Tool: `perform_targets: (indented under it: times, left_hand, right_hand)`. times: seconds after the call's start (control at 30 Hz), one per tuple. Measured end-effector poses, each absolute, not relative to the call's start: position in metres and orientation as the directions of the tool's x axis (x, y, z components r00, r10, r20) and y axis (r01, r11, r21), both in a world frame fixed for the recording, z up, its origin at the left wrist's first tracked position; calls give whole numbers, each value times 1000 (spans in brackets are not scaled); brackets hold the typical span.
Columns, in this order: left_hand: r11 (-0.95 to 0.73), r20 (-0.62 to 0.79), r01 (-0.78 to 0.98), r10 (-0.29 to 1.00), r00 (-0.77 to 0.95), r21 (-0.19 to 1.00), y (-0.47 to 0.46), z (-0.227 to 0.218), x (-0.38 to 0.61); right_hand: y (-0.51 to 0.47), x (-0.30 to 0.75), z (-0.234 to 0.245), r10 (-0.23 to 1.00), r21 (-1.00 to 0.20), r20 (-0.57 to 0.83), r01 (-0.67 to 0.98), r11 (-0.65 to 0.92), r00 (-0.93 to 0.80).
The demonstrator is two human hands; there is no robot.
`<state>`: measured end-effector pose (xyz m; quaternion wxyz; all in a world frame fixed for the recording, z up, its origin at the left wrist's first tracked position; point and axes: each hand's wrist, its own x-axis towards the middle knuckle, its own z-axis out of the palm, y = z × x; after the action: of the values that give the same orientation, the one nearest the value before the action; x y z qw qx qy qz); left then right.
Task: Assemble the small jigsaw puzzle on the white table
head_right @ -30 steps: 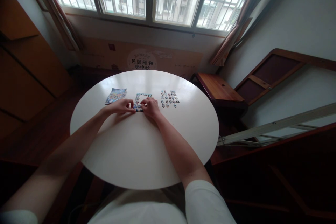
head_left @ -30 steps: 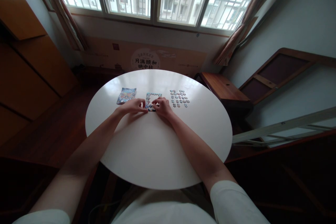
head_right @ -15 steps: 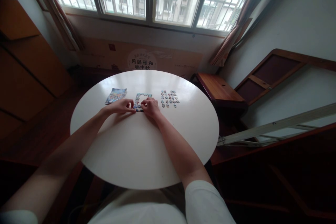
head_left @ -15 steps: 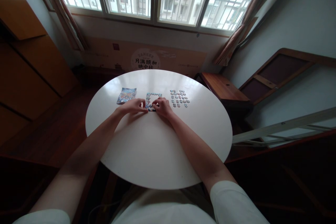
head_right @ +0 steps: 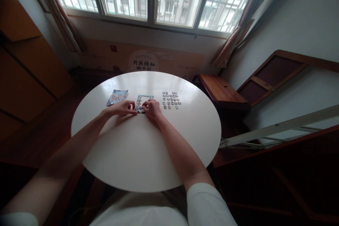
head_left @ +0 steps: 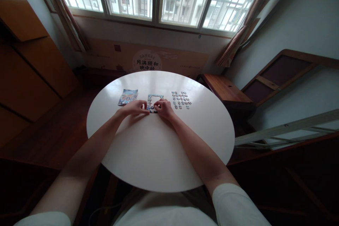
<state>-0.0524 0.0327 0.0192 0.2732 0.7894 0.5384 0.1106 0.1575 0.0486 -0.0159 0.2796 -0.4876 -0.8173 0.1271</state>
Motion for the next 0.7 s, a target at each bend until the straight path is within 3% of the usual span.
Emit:
perform_targets:
  times: [0.7]
  left_hand:
    - [-266, -126, 787, 909, 397, 557, 31, 21, -52]
  right_hand:
    - [49, 158, -16, 879, -486, 326, 736, 472, -348]
